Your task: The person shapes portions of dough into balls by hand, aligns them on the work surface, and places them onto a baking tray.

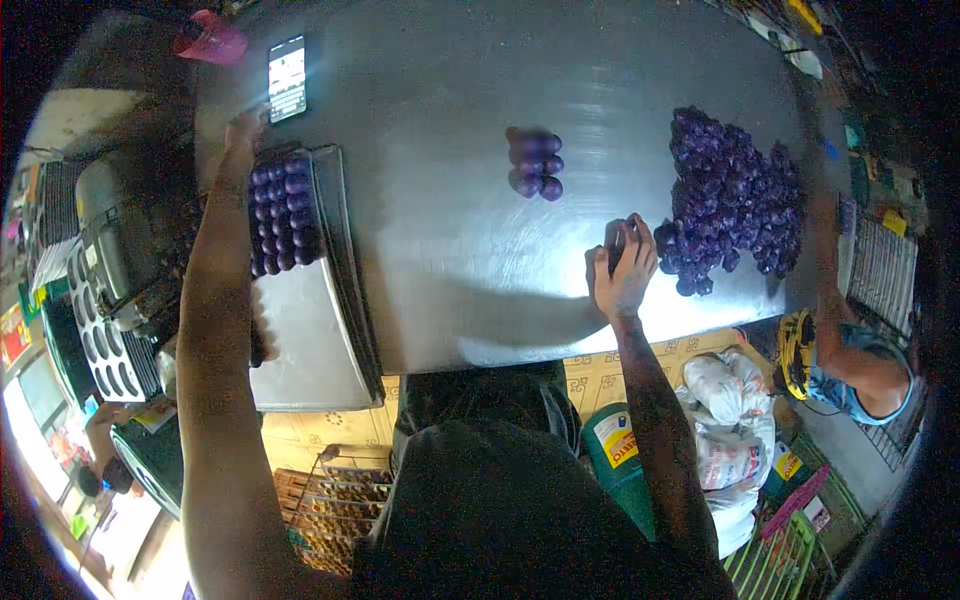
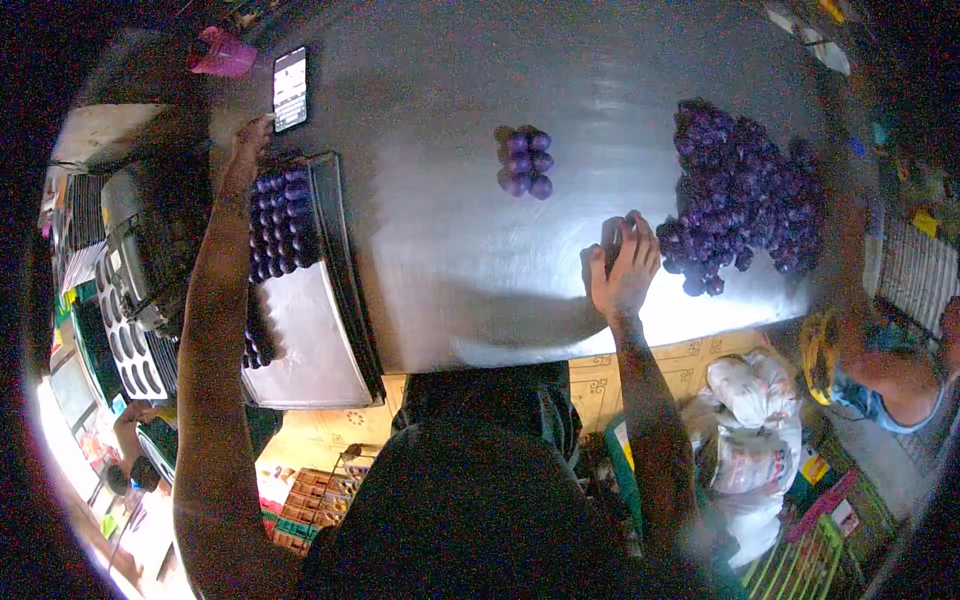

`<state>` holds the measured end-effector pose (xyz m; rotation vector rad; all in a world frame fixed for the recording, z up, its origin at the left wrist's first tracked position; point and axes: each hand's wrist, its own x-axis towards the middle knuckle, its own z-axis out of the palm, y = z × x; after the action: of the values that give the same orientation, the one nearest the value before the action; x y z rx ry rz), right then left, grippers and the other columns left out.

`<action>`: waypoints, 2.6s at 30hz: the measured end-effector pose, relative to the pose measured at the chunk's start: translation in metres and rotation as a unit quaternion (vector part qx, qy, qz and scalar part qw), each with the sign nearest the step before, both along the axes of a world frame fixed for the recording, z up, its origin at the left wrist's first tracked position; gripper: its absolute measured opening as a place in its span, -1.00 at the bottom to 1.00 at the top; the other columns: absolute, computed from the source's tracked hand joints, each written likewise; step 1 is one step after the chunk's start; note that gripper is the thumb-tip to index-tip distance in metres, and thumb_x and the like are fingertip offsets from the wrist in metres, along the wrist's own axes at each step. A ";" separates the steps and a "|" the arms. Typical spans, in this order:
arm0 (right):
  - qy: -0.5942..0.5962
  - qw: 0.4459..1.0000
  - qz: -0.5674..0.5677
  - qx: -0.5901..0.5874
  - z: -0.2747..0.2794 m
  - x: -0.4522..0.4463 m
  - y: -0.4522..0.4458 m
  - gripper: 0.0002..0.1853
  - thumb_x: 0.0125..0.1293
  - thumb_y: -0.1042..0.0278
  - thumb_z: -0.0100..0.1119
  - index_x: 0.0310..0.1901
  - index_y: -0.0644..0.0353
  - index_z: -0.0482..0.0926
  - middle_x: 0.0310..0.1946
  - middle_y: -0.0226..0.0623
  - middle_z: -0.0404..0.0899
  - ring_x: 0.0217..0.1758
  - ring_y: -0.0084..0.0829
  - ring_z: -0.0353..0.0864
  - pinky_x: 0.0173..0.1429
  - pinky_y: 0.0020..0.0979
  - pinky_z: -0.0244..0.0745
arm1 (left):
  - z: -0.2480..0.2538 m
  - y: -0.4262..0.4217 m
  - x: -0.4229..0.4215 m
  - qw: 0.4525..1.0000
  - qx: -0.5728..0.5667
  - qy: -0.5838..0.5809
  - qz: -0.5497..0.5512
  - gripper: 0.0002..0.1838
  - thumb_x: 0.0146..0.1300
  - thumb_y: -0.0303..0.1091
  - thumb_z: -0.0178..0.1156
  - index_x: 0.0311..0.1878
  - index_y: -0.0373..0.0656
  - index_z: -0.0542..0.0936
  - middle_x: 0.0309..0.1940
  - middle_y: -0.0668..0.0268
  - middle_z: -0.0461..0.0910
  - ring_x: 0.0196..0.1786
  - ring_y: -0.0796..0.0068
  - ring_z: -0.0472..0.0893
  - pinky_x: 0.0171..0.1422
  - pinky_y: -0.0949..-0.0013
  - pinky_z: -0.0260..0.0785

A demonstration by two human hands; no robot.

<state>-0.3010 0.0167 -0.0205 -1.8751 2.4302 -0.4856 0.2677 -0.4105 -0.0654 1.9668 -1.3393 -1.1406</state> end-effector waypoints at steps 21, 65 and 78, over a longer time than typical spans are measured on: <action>-0.005 1.000 -0.003 0.014 -0.001 -0.001 0.000 -0.39 0.39 0.15 0.16 0.40 0.27 0.38 0.50 -0.01 0.27 0.56 0.09 0.22 0.56 0.16 0.07 | -0.080 -0.055 0.024 0.979 -0.093 -0.175 -0.050 -0.38 0.14 0.27 0.47 0.01 -0.07 0.74 -0.21 0.37 0.70 -0.19 0.38 0.59 -0.03 0.20 0.48; 0.004 1.000 0.005 0.005 0.001 -0.001 0.000 -0.40 0.43 0.16 0.13 0.40 0.29 0.36 0.49 0.02 0.27 0.55 0.11 0.22 0.54 0.15 0.10 | -0.040 -0.029 -0.001 0.996 -0.046 -0.058 -0.046 -0.48 0.10 -0.13 0.60 0.07 -0.22 0.73 -0.07 0.29 0.74 0.00 0.37 0.65 0.17 0.28 0.47; 0.004 1.000 0.008 0.009 -0.001 -0.003 0.001 -0.39 0.41 0.13 0.13 0.41 0.28 0.35 0.49 0.02 0.25 0.55 0.12 0.21 0.54 0.17 0.08 | 0.059 0.036 -0.044 0.996 -0.015 -0.035 -0.085 -0.43 0.27 0.14 0.41 0.05 -0.20 0.71 -0.13 0.37 0.67 -0.15 0.48 0.57 0.01 0.35 0.41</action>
<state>-0.3039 0.0178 -0.0213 -1.8909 2.4136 -0.4554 0.2234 -0.3745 -0.0066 1.9166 -1.5769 -1.1296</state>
